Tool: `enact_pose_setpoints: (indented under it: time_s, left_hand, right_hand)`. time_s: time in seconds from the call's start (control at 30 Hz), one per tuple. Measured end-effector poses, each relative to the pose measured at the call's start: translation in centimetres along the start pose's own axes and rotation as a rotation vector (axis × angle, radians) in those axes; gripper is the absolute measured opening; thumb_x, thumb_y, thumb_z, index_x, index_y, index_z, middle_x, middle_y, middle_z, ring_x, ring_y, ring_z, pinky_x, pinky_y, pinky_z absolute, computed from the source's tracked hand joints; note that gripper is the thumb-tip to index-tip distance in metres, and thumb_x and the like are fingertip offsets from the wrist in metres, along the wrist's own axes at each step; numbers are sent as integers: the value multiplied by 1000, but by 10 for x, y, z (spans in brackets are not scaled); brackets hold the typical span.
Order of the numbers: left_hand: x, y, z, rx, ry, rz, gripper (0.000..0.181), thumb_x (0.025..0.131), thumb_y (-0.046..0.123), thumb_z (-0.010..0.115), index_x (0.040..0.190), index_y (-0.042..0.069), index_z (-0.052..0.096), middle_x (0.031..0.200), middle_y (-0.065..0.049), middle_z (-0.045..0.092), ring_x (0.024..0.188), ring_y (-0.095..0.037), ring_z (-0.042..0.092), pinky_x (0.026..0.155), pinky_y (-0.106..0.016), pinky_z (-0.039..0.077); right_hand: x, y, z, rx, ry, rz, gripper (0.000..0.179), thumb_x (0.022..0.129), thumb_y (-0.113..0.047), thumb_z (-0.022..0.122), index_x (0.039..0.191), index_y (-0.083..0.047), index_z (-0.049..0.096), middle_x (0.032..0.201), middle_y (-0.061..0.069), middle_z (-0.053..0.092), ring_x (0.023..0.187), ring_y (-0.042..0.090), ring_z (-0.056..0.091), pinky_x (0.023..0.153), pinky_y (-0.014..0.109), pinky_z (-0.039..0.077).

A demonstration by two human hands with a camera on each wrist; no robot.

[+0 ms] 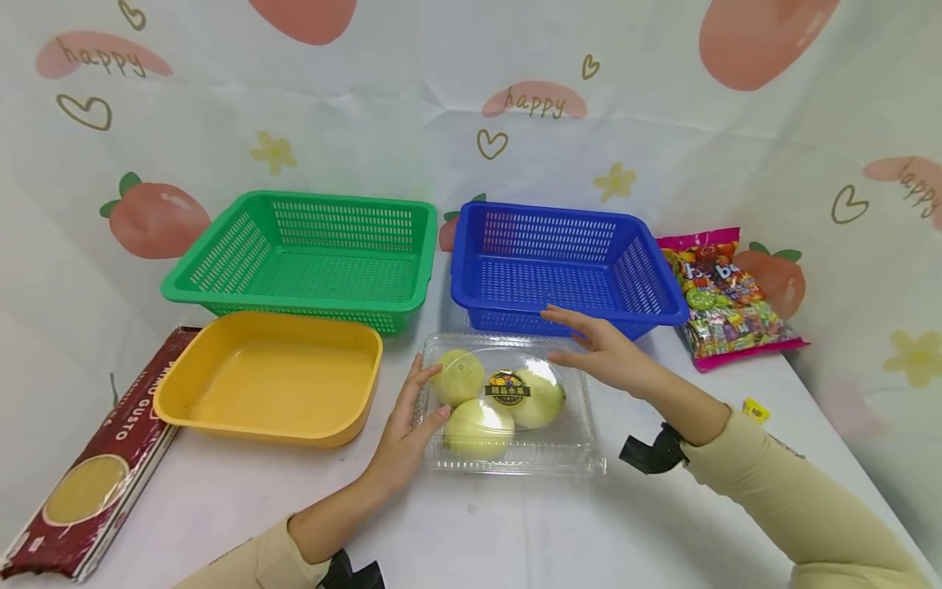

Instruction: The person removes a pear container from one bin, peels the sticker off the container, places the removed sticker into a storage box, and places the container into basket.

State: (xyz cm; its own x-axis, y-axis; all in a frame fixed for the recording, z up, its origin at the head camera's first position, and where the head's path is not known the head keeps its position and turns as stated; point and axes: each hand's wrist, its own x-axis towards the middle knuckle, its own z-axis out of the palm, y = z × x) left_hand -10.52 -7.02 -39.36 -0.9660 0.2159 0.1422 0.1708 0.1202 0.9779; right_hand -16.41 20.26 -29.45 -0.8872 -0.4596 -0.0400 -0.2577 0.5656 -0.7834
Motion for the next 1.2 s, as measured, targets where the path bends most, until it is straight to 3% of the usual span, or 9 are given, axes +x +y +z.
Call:
enact_pose_setpoints:
  time_s: [0.2, 0.33, 0.53, 0.87, 1.2]
  left_hand:
    - [0, -2, -3, 0, 11, 4, 50, 93, 10, 51, 140, 15, 34, 158, -9, 1, 145, -31, -1, 115, -58, 4]
    - [0, -3, -4, -10, 6, 4, 51, 93, 10, 51, 140, 14, 34, 158, -10, 0, 145, -31, -1, 115, -58, 3]
    - [0, -2, -5, -2, 3, 13, 52, 93, 11, 51, 141, 14, 33, 158, -10, 0, 145, -32, -1, 115, -58, 3]
    - [1, -1, 1, -34, -5, 8, 52, 93, 9, 51, 142, 13, 33, 158, -10, 0, 145, -32, -1, 115, -58, 3]
    - [1, 1, 1, -19, 0, -1, 52, 93, 9, 51, 141, 13, 34, 158, -9, 0, 145, -31, -1, 115, -57, 3]
  right_hand:
    - [26, -13, 2, -70, -120, -9, 44, 89, -16, 62, 129, -2, 53, 141, 18, 45, 135, 35, 36, 105, 48, 37]
    - [40, -17, 7, -80, -215, -14, 38, 87, -14, 64, 123, -1, 60, 130, 16, 56, 122, 31, 51, 97, 39, 48]
    - [56, -24, 6, -61, -328, -6, 34, 85, -9, 66, 117, 0, 63, 118, 15, 64, 104, 23, 63, 90, 34, 52]
    - [69, -21, 15, -44, -394, 42, 32, 83, -7, 67, 113, 3, 64, 98, 12, 67, 79, 13, 65, 71, 32, 58]
    - [73, -18, 19, -83, -394, -19, 16, 81, -4, 69, 94, 5, 67, 85, 8, 69, 72, 10, 60, 69, 28, 56]
